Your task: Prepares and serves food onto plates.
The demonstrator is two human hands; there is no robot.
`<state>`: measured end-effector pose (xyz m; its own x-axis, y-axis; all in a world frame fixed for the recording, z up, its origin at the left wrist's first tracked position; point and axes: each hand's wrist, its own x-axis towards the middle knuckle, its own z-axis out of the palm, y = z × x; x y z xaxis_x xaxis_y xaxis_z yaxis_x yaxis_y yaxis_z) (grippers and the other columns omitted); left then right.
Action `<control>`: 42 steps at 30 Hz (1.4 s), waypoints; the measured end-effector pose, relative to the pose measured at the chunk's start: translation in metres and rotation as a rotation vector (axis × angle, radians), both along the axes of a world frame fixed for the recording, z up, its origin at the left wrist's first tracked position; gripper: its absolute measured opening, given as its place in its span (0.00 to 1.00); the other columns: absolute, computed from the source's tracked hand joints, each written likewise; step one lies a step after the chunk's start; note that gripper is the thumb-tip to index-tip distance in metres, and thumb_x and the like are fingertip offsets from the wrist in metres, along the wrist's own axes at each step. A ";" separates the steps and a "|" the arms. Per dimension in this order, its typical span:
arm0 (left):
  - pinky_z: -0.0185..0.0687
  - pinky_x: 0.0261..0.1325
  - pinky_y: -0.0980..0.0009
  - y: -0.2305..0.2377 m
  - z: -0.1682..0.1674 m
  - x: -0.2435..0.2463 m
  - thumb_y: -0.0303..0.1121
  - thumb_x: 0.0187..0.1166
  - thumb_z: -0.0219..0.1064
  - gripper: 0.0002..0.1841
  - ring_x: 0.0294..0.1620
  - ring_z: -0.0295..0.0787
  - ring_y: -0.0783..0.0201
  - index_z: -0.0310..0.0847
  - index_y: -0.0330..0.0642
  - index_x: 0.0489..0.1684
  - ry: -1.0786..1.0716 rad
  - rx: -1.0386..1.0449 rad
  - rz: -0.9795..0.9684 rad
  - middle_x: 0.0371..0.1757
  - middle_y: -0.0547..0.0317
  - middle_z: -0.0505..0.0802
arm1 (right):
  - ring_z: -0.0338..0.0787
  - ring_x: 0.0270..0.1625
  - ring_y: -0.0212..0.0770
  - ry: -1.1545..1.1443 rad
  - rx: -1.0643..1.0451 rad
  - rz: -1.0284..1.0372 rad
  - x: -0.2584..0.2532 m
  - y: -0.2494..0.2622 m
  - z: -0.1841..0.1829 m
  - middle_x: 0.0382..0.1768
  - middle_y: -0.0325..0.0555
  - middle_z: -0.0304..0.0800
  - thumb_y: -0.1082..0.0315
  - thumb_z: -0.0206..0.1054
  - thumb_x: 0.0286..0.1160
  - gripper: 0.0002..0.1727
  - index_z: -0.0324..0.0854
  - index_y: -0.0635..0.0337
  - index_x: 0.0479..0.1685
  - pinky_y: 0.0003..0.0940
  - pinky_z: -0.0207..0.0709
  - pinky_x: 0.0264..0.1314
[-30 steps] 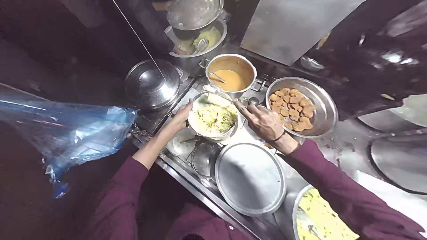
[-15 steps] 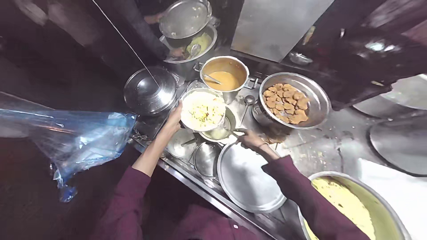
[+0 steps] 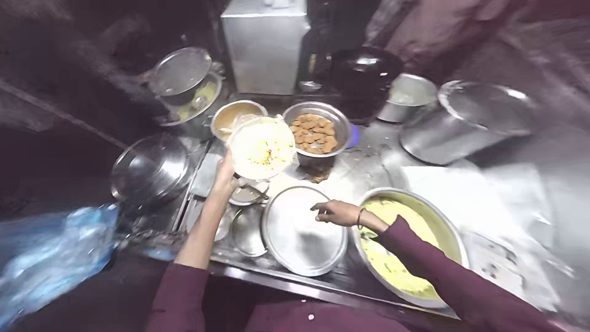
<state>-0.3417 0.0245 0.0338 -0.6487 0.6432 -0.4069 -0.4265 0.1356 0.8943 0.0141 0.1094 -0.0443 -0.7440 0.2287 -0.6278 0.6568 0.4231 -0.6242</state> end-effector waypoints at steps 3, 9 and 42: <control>0.90 0.57 0.49 0.047 0.014 0.057 0.65 0.83 0.57 0.35 0.56 0.92 0.52 0.79 0.41 0.70 -0.008 0.013 -0.018 0.57 0.46 0.92 | 0.93 0.54 0.49 0.092 0.161 -0.116 0.109 -0.012 0.025 0.56 0.48 0.93 0.49 0.59 0.89 0.26 0.76 0.47 0.80 0.57 0.83 0.64; 0.87 0.63 0.47 0.162 0.020 0.177 0.66 0.82 0.56 0.36 0.63 0.89 0.52 0.74 0.45 0.76 -0.067 0.114 -0.125 0.64 0.47 0.90 | 0.94 0.53 0.42 0.195 0.554 -0.582 0.291 -0.080 0.023 0.55 0.39 0.94 0.42 0.52 0.89 0.26 0.84 0.42 0.73 0.52 0.87 0.60; 0.88 0.62 0.47 0.439 -0.002 0.286 0.68 0.84 0.51 0.39 0.63 0.89 0.50 0.77 0.37 0.71 -0.030 0.086 -0.181 0.63 0.41 0.89 | 0.87 0.69 0.50 0.711 0.676 -0.124 0.145 0.244 -0.053 0.60 0.49 0.91 0.74 0.60 0.81 0.16 0.88 0.58 0.61 0.48 0.77 0.78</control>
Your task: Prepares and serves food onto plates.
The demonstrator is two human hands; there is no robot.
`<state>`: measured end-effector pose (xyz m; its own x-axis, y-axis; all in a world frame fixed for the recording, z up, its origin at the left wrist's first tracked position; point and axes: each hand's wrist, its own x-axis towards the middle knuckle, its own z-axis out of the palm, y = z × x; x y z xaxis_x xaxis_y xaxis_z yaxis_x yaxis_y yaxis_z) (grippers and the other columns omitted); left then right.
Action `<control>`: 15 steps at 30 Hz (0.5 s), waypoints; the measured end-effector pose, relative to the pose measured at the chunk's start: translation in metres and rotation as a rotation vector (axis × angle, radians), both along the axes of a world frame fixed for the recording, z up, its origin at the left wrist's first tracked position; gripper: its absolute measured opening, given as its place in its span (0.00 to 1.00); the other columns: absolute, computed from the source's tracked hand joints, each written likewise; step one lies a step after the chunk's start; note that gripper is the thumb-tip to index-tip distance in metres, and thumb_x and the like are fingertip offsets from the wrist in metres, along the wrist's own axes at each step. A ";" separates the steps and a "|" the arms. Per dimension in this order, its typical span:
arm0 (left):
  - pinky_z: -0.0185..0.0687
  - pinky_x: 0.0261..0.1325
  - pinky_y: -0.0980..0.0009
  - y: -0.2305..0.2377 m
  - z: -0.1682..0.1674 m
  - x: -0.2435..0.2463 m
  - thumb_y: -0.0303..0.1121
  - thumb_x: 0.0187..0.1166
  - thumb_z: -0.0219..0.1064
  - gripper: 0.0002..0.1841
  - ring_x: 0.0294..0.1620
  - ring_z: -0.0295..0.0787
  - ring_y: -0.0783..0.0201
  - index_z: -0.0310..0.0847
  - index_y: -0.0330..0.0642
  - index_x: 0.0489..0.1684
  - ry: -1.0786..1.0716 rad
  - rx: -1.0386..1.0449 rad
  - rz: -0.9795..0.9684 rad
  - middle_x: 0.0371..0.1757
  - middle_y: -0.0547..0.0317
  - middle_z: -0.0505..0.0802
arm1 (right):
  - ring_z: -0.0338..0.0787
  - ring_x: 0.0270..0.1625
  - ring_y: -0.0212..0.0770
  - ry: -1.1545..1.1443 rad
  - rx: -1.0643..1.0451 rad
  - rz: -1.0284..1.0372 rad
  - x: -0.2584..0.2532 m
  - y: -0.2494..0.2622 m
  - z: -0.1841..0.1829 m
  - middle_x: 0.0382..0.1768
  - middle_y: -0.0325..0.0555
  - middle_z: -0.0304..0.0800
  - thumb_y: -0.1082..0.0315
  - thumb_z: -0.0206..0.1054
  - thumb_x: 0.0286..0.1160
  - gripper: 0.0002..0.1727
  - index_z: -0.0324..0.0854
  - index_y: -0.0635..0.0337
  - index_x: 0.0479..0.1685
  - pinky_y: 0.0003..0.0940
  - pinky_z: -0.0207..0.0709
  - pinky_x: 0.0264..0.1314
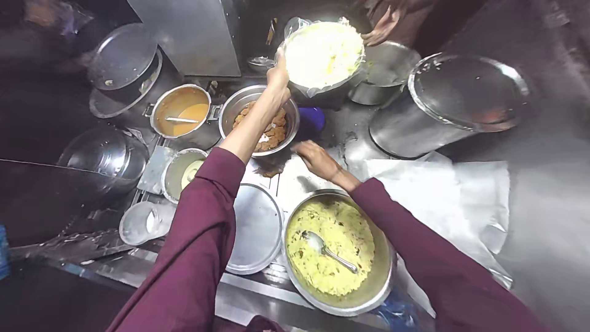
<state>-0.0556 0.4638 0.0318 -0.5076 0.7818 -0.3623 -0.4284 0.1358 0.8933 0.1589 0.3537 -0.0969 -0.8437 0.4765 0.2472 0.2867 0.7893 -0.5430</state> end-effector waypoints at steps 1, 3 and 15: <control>0.88 0.62 0.48 0.000 0.001 -0.001 0.68 0.84 0.51 0.39 0.62 0.89 0.51 0.77 0.38 0.71 0.007 -0.012 -0.005 0.63 0.42 0.89 | 0.86 0.69 0.54 -0.025 0.001 -0.001 -0.028 0.017 -0.002 0.61 0.52 0.91 0.79 0.63 0.76 0.18 0.88 0.59 0.61 0.51 0.76 0.78; 0.87 0.63 0.48 0.001 0.005 0.000 0.67 0.85 0.51 0.38 0.64 0.88 0.51 0.76 0.38 0.71 0.014 -0.033 -0.006 0.64 0.41 0.88 | 0.84 0.72 0.58 -0.181 -0.005 0.004 -0.083 0.056 -0.014 0.62 0.56 0.90 0.79 0.65 0.71 0.18 0.88 0.62 0.59 0.54 0.71 0.81; 0.87 0.62 0.49 0.022 0.013 0.020 0.66 0.85 0.52 0.38 0.61 0.88 0.51 0.79 0.35 0.65 0.058 -0.032 -0.055 0.61 0.41 0.89 | 0.81 0.72 0.71 -0.571 -0.114 -0.062 -0.168 0.110 -0.067 0.66 0.71 0.83 0.67 0.74 0.69 0.18 0.87 0.69 0.55 0.69 0.74 0.74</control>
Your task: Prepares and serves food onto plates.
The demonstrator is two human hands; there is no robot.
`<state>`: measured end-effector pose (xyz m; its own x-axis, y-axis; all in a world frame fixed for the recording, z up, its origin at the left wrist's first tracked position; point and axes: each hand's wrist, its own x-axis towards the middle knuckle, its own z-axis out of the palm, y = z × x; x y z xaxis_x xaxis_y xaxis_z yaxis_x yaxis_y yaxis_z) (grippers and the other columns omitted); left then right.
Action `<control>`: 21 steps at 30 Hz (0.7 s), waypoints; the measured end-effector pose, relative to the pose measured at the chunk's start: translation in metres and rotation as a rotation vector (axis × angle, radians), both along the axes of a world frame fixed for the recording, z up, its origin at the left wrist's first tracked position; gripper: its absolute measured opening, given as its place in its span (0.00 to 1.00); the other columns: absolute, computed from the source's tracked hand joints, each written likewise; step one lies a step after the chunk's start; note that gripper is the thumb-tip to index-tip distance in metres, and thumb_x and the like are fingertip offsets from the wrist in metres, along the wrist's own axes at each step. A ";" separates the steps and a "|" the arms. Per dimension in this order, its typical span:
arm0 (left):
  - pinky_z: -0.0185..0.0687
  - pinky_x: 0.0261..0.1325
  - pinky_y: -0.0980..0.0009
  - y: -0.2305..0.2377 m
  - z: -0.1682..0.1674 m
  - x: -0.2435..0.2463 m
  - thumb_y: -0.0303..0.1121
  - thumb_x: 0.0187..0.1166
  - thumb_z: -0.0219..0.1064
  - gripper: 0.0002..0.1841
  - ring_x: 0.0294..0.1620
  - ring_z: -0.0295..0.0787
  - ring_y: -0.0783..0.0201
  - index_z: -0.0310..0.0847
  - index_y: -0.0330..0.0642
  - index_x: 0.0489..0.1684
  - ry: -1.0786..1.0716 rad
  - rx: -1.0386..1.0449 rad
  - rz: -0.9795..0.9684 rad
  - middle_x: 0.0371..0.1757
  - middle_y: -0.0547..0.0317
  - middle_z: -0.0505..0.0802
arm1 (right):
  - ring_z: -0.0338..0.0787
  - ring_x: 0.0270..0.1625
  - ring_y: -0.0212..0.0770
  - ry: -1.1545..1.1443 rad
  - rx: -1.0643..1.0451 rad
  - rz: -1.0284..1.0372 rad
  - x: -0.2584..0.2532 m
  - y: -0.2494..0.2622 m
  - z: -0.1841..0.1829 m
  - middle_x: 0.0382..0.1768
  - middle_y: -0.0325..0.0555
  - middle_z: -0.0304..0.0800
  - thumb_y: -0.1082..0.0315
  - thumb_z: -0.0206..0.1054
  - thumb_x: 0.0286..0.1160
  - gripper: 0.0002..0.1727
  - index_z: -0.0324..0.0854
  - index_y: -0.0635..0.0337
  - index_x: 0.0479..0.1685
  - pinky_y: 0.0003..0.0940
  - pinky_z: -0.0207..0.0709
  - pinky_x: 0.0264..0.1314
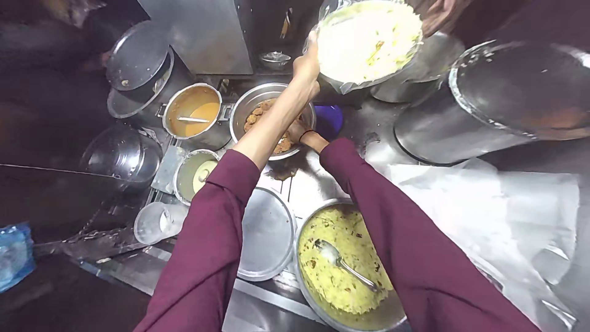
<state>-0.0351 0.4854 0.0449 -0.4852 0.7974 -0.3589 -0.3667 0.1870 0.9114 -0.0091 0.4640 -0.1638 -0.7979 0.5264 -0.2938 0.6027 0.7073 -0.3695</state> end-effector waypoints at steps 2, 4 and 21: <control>0.88 0.62 0.48 0.004 -0.001 0.005 0.66 0.84 0.53 0.38 0.62 0.89 0.51 0.78 0.35 0.67 -0.023 0.014 -0.005 0.62 0.41 0.89 | 0.81 0.72 0.69 0.026 -0.008 -0.006 0.006 -0.007 0.015 0.67 0.70 0.83 0.66 0.71 0.73 0.18 0.86 0.68 0.57 0.68 0.73 0.73; 0.87 0.63 0.48 0.007 0.000 0.010 0.66 0.85 0.53 0.38 0.63 0.89 0.50 0.77 0.36 0.69 -0.030 0.014 -0.013 0.63 0.41 0.88 | 0.81 0.75 0.67 0.050 -0.038 -0.052 0.013 -0.012 0.026 0.71 0.68 0.82 0.63 0.69 0.75 0.23 0.83 0.66 0.67 0.68 0.73 0.74; 0.91 0.49 0.49 -0.021 0.014 0.044 0.52 0.94 0.45 0.35 0.52 0.91 0.41 0.71 0.18 0.65 0.160 0.348 -0.259 0.55 0.21 0.86 | 0.92 0.55 0.43 0.679 0.285 -0.678 0.254 0.017 0.303 0.57 0.50 0.91 0.62 0.78 0.70 0.24 0.81 0.57 0.65 0.43 0.85 0.63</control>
<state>0.0085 0.4646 0.0588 -0.2820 0.9593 0.0152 -0.1980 -0.0737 0.9774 0.2448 0.4807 0.1389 -0.2553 0.9121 0.3207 0.6357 0.4082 -0.6551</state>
